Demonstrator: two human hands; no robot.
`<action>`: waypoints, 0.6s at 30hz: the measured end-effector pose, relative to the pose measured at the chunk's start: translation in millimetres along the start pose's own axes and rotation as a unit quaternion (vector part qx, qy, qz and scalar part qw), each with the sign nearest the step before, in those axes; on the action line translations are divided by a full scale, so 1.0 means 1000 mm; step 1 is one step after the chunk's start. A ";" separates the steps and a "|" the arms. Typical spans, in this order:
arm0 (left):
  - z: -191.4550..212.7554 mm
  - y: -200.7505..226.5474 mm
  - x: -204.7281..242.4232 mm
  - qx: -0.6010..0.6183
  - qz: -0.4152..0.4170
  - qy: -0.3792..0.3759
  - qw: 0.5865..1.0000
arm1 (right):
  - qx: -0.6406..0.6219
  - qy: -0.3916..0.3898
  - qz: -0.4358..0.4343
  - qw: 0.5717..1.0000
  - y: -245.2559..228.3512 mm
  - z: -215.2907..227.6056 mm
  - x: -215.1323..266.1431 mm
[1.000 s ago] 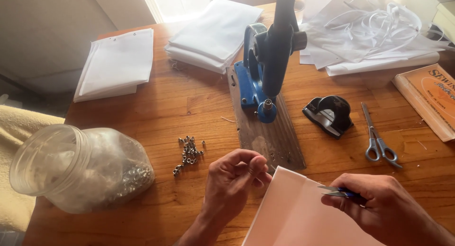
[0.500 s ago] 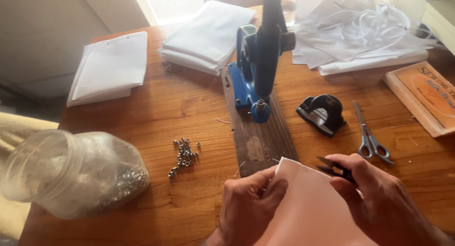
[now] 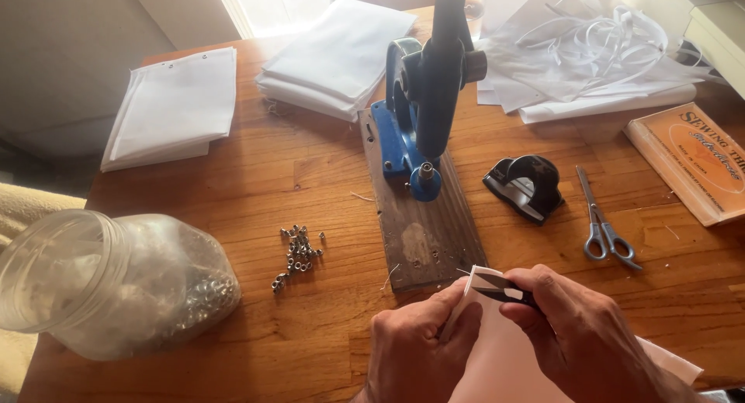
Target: Trimming excess fabric and loose threads from the edges of a white fabric panel with pre-installed grommets using scissors.
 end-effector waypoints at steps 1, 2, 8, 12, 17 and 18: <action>0.000 -0.001 0.001 0.000 0.001 0.000 1.000 | -0.001 -0.001 -0.001 1.000 0.000 0.000 0.001; 0.000 0.001 0.002 -0.009 -0.011 0.001 1.000 | 0.004 -0.001 -0.002 1.000 0.000 0.000 0.001; -0.005 0.001 0.009 -0.048 -0.065 0.019 0.997 | 0.003 0.008 0.000 1.000 -0.001 0.003 -0.003; -0.008 0.003 0.013 -0.076 -0.080 0.029 0.993 | 0.021 0.018 0.001 1.000 -0.002 0.007 -0.004; -0.009 0.004 0.015 -0.084 -0.091 0.034 0.992 | 0.058 0.033 0.011 0.998 -0.013 0.015 -0.008; -0.008 0.004 0.015 -0.082 -0.088 0.030 0.992 | 0.067 0.035 0.011 0.997 -0.014 0.016 -0.008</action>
Point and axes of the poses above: each hand's wrist, its own x-axis away from the middle knuckle, its own z-axis out of the back of the hand, y = z × x, the point moved 10 cm from there along -x, towards the middle knuckle, and after that the axes turned 2 degrees about x, right-handed, at the moved point
